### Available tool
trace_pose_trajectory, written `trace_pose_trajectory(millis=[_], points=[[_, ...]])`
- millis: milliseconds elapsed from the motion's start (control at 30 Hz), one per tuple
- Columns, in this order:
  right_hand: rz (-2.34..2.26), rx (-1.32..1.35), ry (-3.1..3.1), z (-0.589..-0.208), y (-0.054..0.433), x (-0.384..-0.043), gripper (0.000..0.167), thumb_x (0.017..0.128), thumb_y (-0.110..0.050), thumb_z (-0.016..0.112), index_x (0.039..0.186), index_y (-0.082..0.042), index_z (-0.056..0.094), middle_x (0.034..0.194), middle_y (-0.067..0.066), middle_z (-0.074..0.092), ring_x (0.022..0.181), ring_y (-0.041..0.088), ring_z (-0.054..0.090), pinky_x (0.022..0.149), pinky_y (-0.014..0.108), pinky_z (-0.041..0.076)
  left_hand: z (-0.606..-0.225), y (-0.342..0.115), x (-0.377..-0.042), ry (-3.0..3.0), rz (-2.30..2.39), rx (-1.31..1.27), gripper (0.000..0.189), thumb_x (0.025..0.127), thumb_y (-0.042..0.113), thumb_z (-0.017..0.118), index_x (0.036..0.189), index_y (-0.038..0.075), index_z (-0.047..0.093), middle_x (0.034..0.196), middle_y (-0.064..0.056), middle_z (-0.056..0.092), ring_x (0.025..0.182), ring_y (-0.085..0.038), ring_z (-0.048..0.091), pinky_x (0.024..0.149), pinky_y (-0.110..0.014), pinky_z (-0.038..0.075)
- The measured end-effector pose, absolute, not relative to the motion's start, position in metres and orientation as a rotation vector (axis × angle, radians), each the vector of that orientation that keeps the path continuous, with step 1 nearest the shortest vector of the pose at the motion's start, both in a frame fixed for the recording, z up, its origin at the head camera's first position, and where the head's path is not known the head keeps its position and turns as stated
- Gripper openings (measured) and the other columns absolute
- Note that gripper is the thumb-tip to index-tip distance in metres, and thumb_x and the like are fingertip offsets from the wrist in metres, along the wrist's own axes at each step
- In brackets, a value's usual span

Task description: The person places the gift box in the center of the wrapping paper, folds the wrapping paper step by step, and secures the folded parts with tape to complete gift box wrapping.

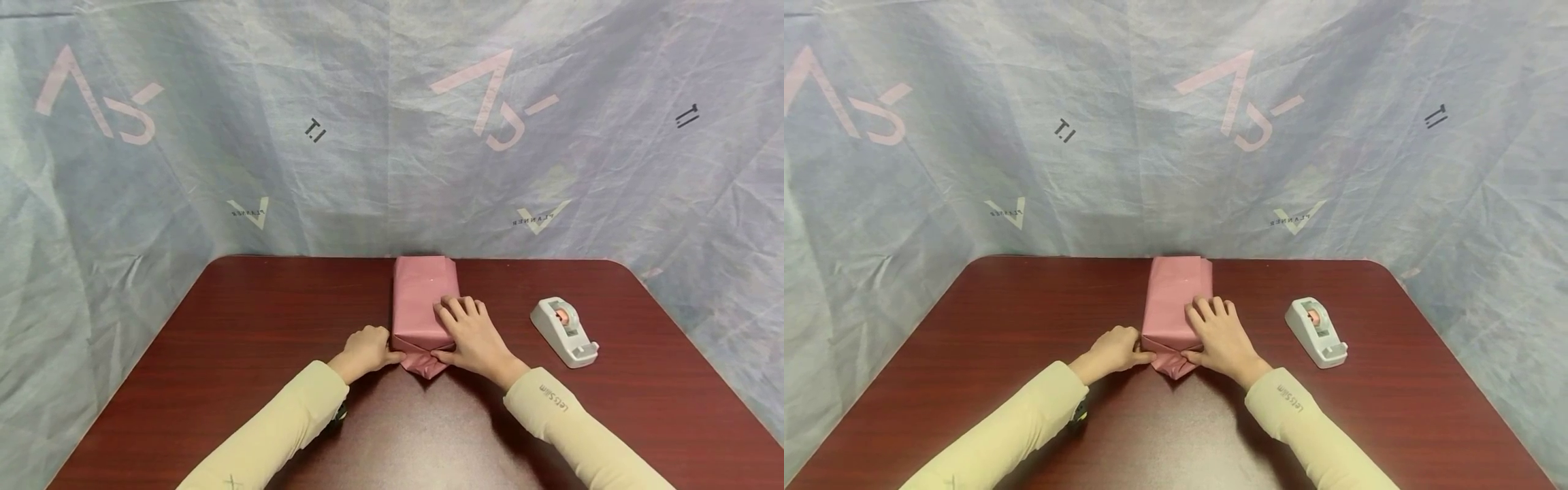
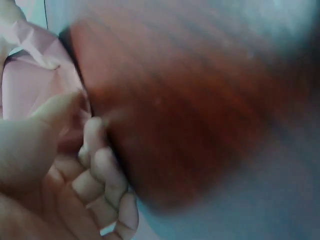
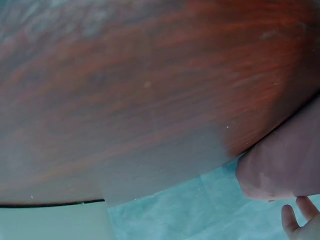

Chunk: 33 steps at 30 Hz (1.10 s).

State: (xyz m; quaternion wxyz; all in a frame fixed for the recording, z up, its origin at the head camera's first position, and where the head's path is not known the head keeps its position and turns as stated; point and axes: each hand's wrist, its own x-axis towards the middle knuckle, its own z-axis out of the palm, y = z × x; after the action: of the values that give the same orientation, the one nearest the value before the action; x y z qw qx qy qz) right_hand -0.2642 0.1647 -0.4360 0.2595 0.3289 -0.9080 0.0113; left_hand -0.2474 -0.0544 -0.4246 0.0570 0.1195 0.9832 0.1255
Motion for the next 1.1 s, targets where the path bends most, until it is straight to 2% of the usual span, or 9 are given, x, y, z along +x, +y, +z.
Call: trace_pose_trajectory(millis=[233,333,433,600,667,767,867,933,1100], points=[[0.076,0.905,-2.483,-0.436,0.166,-0.263,0.085,0.061,-0.057,0.072,0.125,-0.008,0.048,0.125,0.012,0.046,0.104,0.031,0.044,0.085,0.048,0.036,-0.431,-0.046,-0.246,3.082,0.372,0.207,0.062,0.060,0.067,0.068,0.072,0.006,0.064,0.069,-0.013,0.065,0.058,-0.026,0.062,0.045,-0.036,0.043],[0.121,0.909,-2.490,-0.435,0.168,-0.262,0.085,0.061,-0.057,0.073,0.126,-0.008,0.048,0.126,0.012,0.045,0.106,0.032,0.043,0.085,0.049,0.035,-0.430,-0.042,-0.245,3.107,0.331,0.165,0.064,0.058,0.067,0.069,0.075,0.006,0.065,0.071,-0.013,0.066,0.061,-0.028,0.063,0.047,-0.037,0.045],[0.131,0.906,-2.498,-0.435,0.170,-0.261,0.087,0.061,-0.058,0.072,0.128,-0.009,0.047,0.128,0.011,0.044,0.109,0.032,0.041,0.086,0.049,0.035,-0.428,-0.040,-0.244,3.127,0.288,0.148,0.065,0.058,0.067,0.070,0.078,0.005,0.065,0.074,-0.013,0.066,0.066,-0.029,0.064,0.055,-0.038,0.046],[0.093,0.901,-2.491,-0.438,0.169,-0.262,0.089,0.061,-0.061,0.071,0.129,-0.008,0.046,0.129,0.011,0.044,0.111,0.031,0.041,0.085,0.049,0.035,-0.431,-0.037,-0.242,3.214,0.346,0.141,0.084,0.056,0.059,0.076,0.111,0.003,0.048,0.096,-0.015,0.059,0.086,-0.034,0.057,0.071,-0.042,0.042],[0.086,0.901,-2.483,-0.439,0.168,-0.263,0.090,0.060,-0.061,0.071,0.129,-0.008,0.046,0.128,0.012,0.044,0.111,0.031,0.041,0.085,0.049,0.035,-0.433,-0.038,-0.242,3.248,0.456,0.167,0.097,0.055,0.053,0.080,0.127,0.006,0.036,0.111,-0.017,0.050,0.095,-0.036,0.050,0.075,-0.044,0.040],[0.084,0.899,-2.470,-0.439,0.168,-0.263,0.090,0.060,-0.061,0.072,0.128,-0.008,0.046,0.128,0.012,0.045,0.110,0.031,0.042,0.084,0.049,0.036,-0.435,-0.039,-0.244,3.281,0.642,0.302,0.108,0.055,0.044,0.084,0.140,0.013,0.023,0.133,-0.018,0.033,0.115,-0.038,0.039,0.085,-0.048,0.037],[0.090,0.895,-2.465,-0.439,0.169,-0.263,0.090,0.059,-0.060,0.073,0.128,-0.008,0.046,0.128,0.012,0.045,0.110,0.032,0.043,0.084,0.049,0.036,-0.434,-0.041,-0.247,3.296,0.682,0.544,0.108,0.058,0.041,0.083,0.143,0.016,0.022,0.148,-0.017,0.018,0.132,-0.037,0.025,0.097,-0.052,0.033],[0.093,0.890,-2.469,-0.438,0.169,-0.262,0.090,0.059,-0.059,0.073,0.128,-0.008,0.047,0.128,0.012,0.045,0.110,0.032,0.043,0.085,0.049,0.036,-0.434,-0.041,-0.250,3.304,0.606,0.704,0.106,0.060,0.042,0.081,0.144,0.016,0.023,0.152,-0.014,0.013,0.138,-0.036,0.016,0.102,-0.053,0.029],[0.073,0.885,-2.506,-0.437,0.167,-0.260,0.091,0.061,-0.060,0.072,0.131,-0.008,0.045,0.131,0.013,0.044,0.114,0.034,0.043,0.087,0.049,0.037,-0.433,-0.040,-0.254,3.285,0.392,0.881,0.106,0.060,0.046,0.079,0.146,0.018,0.023,0.153,-0.011,0.015,0.141,-0.033,0.011,0.108,-0.051,0.022]])
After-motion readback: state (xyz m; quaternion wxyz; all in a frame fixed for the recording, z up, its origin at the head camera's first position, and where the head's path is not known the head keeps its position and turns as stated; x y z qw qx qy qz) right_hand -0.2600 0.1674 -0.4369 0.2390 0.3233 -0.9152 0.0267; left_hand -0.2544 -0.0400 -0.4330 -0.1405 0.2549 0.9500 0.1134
